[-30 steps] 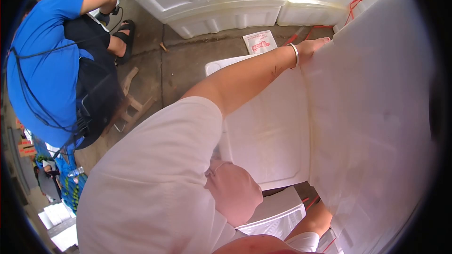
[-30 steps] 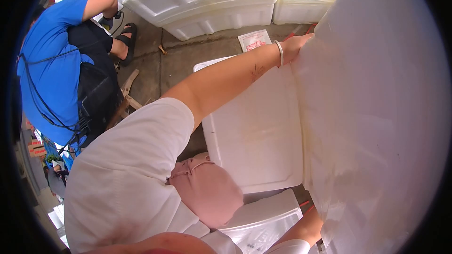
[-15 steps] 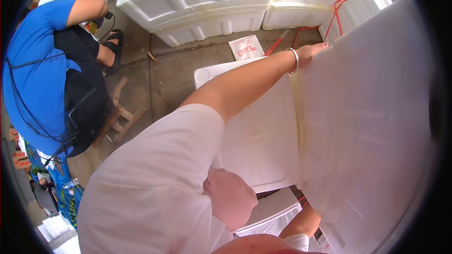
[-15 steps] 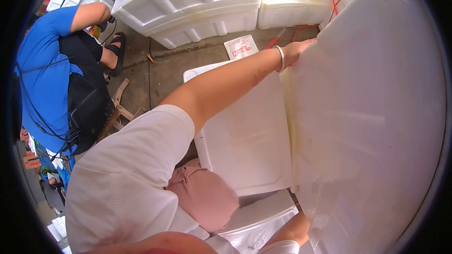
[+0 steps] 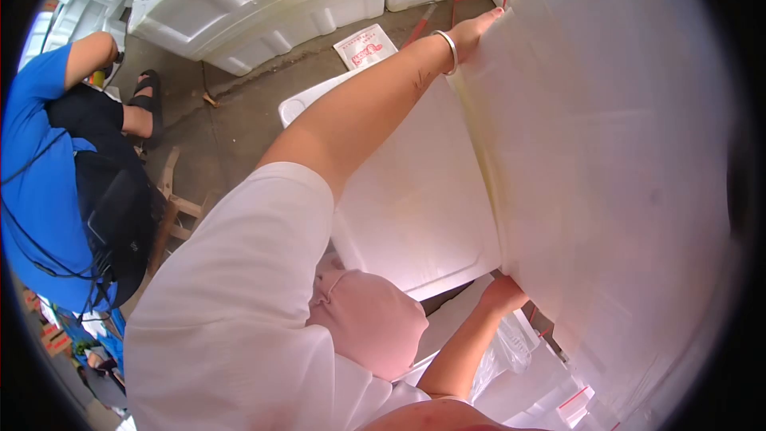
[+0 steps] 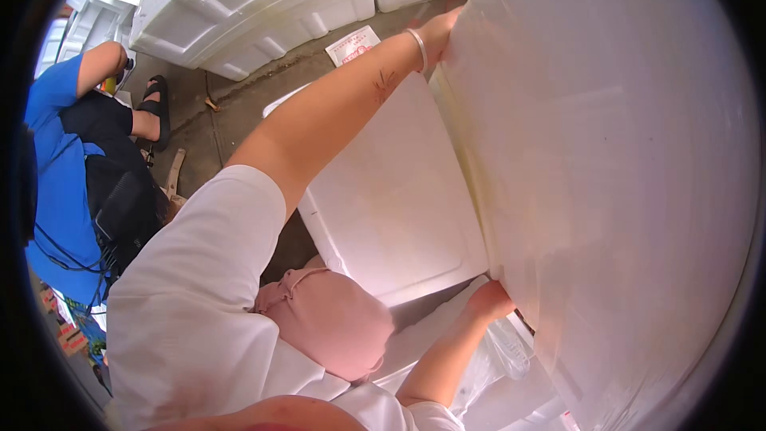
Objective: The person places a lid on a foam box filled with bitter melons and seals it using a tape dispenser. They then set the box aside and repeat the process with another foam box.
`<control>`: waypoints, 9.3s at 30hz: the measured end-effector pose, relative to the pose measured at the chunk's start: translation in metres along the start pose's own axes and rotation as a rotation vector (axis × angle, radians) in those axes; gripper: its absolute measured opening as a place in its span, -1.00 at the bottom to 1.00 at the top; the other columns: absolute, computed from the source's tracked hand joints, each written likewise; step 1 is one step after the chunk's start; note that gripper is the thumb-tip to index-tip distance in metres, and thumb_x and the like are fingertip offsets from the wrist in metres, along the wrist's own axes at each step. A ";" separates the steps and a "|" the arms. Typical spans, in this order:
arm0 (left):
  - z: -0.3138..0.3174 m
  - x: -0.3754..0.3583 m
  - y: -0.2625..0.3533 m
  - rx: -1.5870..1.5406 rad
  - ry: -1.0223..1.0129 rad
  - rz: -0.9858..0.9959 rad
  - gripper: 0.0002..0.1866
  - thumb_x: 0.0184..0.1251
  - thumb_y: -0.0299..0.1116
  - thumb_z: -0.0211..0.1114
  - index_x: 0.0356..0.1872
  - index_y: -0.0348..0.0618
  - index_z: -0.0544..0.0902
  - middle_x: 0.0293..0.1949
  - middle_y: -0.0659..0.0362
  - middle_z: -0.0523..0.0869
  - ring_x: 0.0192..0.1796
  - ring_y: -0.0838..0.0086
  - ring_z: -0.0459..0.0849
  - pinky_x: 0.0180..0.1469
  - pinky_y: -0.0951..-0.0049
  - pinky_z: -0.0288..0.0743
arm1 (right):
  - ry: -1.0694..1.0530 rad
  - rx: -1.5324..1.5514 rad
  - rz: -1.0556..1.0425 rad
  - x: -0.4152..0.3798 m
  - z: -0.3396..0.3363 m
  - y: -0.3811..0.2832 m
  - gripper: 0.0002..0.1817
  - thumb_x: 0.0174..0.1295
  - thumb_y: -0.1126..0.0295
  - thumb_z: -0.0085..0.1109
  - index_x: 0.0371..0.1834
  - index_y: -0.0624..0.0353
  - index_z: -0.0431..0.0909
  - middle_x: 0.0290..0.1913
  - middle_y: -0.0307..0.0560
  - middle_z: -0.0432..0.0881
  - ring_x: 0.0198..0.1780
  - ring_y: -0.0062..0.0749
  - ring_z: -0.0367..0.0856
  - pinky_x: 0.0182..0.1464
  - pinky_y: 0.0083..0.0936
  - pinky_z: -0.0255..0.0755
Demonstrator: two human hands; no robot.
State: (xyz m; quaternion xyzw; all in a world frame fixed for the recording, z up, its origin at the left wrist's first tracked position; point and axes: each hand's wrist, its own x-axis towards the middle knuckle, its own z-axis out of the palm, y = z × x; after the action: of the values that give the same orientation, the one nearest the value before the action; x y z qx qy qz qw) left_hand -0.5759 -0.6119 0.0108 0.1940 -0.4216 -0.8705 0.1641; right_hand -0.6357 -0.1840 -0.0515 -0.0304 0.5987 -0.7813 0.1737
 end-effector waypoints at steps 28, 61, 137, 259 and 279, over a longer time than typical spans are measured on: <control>0.030 -0.020 -0.036 -0.057 0.017 -0.024 -0.14 0.36 0.32 -0.20 0.32 -0.35 0.27 0.31 0.06 0.38 0.33 0.45 0.32 0.34 0.48 0.12 | 0.277 0.142 -0.083 0.035 0.005 -0.028 -0.44 0.36 0.02 -0.25 0.24 0.21 0.33 0.23 -0.07 0.39 0.28 -0.21 0.32 0.27 -0.23 0.26; 0.064 0.022 -0.078 0.041 -0.061 -0.166 -0.13 0.35 0.36 -0.27 0.32 -0.27 0.32 0.28 0.08 0.42 0.33 0.43 0.32 0.35 0.46 0.11 | 0.347 0.125 -0.109 0.005 -0.031 -0.034 -0.43 0.36 0.02 -0.24 0.28 0.17 0.31 0.27 -0.08 0.35 0.31 -0.19 0.27 0.31 -0.21 0.21; 0.216 -0.416 -0.158 1.897 -0.550 -0.055 -0.49 0.28 -0.17 0.18 0.24 -0.10 0.43 0.37 -0.02 0.26 0.36 0.13 0.30 0.35 0.30 0.21 | -0.904 -0.274 1.116 -0.542 -0.393 -0.201 -0.44 0.37 0.06 -0.03 0.22 0.33 0.41 0.29 0.02 0.41 0.35 -0.28 0.27 0.41 -0.46 0.03; 0.038 -0.550 0.118 1.672 0.745 -0.287 -0.08 0.29 -0.12 0.13 0.47 -0.11 -0.29 -0.32 -0.04 0.69 -0.69 0.37 0.54 -0.60 0.36 0.44 | -0.321 -0.928 1.393 -0.577 -0.320 -0.195 -0.36 0.24 -0.22 -0.01 0.12 0.09 0.55 0.14 -0.05 0.56 0.12 -0.29 0.51 0.24 -0.33 0.28; 0.091 -0.577 0.124 1.623 0.585 -0.255 -0.05 0.29 -0.12 0.13 0.43 -0.27 -0.33 0.00 -0.21 0.60 -0.65 0.30 0.63 -0.46 0.30 0.56 | -0.560 -0.635 1.506 -0.615 -0.294 -0.216 -0.28 0.26 -0.18 0.00 0.35 0.06 0.30 0.36 -0.18 0.34 0.33 -0.38 0.31 0.40 -0.42 0.07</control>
State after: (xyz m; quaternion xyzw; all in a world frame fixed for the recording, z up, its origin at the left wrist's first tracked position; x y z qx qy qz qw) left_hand -0.1012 -0.3650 0.2769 0.5125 -0.8275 -0.2283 -0.0216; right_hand -0.1850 0.3256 0.1689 0.1360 0.5845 -0.2174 0.7698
